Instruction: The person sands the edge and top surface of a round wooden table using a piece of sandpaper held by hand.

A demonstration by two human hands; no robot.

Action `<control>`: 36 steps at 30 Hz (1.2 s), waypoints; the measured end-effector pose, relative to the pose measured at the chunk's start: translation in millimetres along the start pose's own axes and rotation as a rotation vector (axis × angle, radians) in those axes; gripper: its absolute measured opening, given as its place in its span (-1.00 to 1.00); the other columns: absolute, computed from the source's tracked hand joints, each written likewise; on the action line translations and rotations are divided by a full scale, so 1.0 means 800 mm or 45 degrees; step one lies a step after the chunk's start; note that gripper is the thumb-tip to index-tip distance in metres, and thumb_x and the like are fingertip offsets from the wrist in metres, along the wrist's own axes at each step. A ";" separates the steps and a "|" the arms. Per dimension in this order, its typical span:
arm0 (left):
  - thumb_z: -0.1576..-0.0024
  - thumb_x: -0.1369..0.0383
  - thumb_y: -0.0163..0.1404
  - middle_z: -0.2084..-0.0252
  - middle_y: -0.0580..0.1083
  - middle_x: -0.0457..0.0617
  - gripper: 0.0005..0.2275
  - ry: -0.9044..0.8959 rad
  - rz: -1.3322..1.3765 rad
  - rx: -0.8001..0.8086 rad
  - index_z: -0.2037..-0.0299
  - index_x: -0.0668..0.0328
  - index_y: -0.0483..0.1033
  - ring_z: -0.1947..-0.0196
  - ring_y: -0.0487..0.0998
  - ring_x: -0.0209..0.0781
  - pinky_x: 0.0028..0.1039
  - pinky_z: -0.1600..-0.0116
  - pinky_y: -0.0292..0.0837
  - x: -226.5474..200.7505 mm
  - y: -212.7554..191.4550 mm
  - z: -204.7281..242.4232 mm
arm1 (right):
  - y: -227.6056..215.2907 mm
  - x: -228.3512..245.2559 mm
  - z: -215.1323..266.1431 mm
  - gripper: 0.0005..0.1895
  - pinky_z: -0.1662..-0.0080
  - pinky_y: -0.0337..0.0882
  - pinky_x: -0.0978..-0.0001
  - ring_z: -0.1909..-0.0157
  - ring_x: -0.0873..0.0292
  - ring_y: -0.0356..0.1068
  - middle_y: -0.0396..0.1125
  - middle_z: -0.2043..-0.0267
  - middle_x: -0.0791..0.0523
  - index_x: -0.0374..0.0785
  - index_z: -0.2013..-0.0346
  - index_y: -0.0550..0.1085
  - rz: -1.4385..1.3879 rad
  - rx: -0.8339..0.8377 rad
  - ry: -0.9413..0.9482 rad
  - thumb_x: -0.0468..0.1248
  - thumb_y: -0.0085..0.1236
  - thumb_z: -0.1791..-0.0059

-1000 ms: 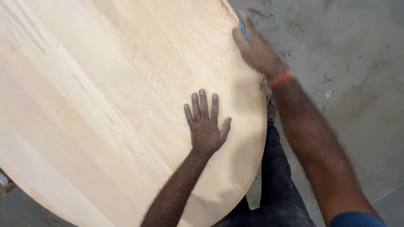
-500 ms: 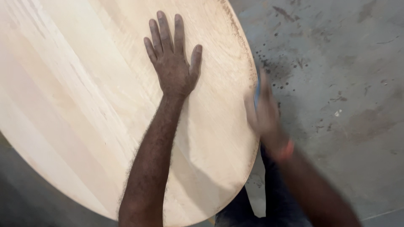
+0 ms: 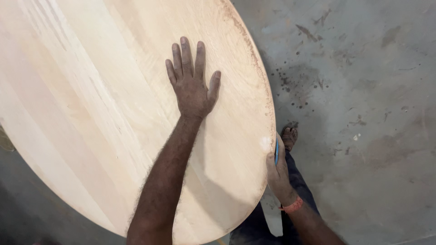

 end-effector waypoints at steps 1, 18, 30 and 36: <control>-0.40 -0.04 -0.14 -0.64 -0.25 0.12 -0.36 0.001 -0.017 0.000 -0.60 -0.01 -0.06 -0.65 -0.32 0.14 0.20 -0.63 -0.46 0.001 0.000 -0.002 | -0.002 -0.003 -0.009 -0.41 -0.40 -0.04 0.04 -0.51 -0.11 -0.08 -0.04 -0.48 -0.21 -0.49 -0.48 -0.08 -0.003 0.001 0.000 -0.33 -0.34 -0.16; -0.31 -0.01 -0.06 -0.61 -0.16 0.24 -0.32 0.005 0.025 -0.043 -0.56 0.05 0.01 -0.61 -0.19 0.29 0.27 -0.56 -0.31 -0.009 -0.015 -0.006 | -0.036 0.020 -0.101 -0.44 -0.40 0.03 0.18 -0.48 -0.04 0.05 0.10 -0.45 -0.13 -0.39 -0.44 0.10 0.114 0.145 -0.098 -0.16 -0.22 -0.19; -0.27 -0.02 -0.02 -0.60 -0.12 0.25 -0.29 -0.014 0.134 -0.002 -0.56 0.04 0.00 -0.60 -0.15 0.32 0.31 -0.55 -0.28 -0.007 -0.021 -0.011 | 0.049 0.172 -0.445 -0.44 -0.27 0.25 0.25 -0.27 0.04 0.31 0.34 -0.28 -0.01 -0.20 -0.36 0.30 0.422 0.495 0.142 -0.02 -0.31 -0.14; -0.21 -0.01 -0.01 -0.59 -0.11 0.24 -0.27 -0.054 0.213 0.030 -0.54 0.03 0.00 -0.58 -0.13 0.30 0.31 -0.52 -0.28 -0.008 -0.028 -0.012 | 0.001 0.133 -0.346 -0.42 -0.43 0.00 0.21 -0.53 0.05 -0.04 0.03 -0.52 -0.06 -0.37 -0.45 0.16 0.673 0.334 -0.301 -0.09 -0.22 -0.22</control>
Point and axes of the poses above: each hand's wrist, its own z-axis away from the middle knuckle, its own y-axis out of the palm, x = y × z, the point moved 2 cm from there along -z, towards the middle knuckle
